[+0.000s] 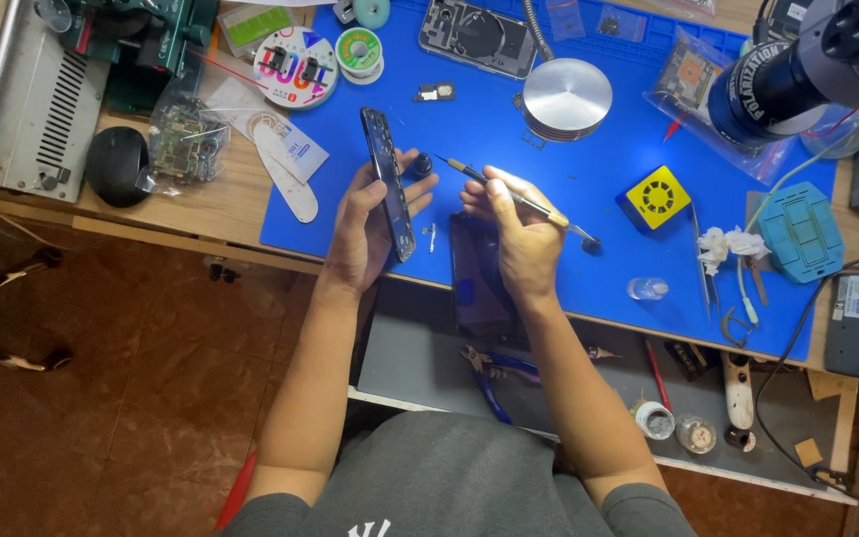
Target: The person holds a disassembled smartphone and uses a small brush to clean the internal components and edges of the device. They repeatedly rotate the phone to access different areas while working at a cluttered workbench.
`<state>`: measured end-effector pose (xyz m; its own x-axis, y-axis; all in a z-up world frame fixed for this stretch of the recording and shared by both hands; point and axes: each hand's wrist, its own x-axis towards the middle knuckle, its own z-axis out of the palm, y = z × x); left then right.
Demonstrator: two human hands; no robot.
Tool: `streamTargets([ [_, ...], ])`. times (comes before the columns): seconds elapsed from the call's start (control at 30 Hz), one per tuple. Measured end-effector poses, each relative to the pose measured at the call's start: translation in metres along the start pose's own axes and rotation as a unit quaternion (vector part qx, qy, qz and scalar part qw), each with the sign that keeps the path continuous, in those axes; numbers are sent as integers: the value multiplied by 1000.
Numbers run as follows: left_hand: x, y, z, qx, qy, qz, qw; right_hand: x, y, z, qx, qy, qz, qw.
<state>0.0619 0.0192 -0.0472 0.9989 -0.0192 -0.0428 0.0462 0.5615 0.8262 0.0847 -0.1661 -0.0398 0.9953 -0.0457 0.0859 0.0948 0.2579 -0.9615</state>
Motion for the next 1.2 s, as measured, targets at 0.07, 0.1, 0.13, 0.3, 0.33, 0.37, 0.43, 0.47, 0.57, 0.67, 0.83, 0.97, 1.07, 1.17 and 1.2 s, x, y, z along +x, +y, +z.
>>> streamTargets([
  [0.07, -1, 1, 1, 2, 1, 1, 1000, 2, 2, 2, 15, 13, 13, 1000],
  [0.1, -1, 1, 2, -2, 5, 0, 1000, 3, 3, 3, 20, 16, 20, 999],
  [0.13, -1, 1, 3, -6, 8, -1, 1000, 3, 4, 4, 26, 20, 27, 999],
  [0.3, -1, 1, 3, -10, 8, -1, 1000, 5, 6, 8, 31, 29, 40, 998],
  [0.33, -1, 1, 3, -12, 8, 0, 1000, 5, 4, 9, 29, 32, 44, 998],
  [0.37, -1, 2, 3, -12, 8, 0, 1000, 5, 4, 9, 30, 32, 44, 998],
  [0.43, -2, 3, 4, -10, 9, 0, 1000, 4, 2, 10, 32, 36, 50, 998],
  [0.47, -2, 3, 4, -11, 9, 0, 1000, 4, 2, 10, 32, 36, 50, 998],
  [0.57, -3, 4, 5, -8, 11, -2, 1000, 4, 2, 10, 36, 35, 54, 997],
  [0.67, -3, 4, 5, -9, 12, -1, 1000, 5, 5, 9, 42, 40, 64, 996],
  [0.83, -4, 5, 6, -15, 17, -4, 1000, 4, 5, 3, 100, 62, 113, 987],
  [0.97, -7, 9, 10, -2, 22, -1, 1000, 2, 7, -10, 135, 71, 131, 979],
  [1.07, -14, 16, 10, 24, 42, 7, 999, -4, 10, -25, 162, 73, 133, 975],
  [1.17, -21, 16, 2, 58, 67, 38, 995, -14, 4, -38, 193, 74, 134, 969],
  [1.2, -25, 14, 0, 68, 79, 42, 994, -18, -1, -41, 193, 78, 126, 970],
])
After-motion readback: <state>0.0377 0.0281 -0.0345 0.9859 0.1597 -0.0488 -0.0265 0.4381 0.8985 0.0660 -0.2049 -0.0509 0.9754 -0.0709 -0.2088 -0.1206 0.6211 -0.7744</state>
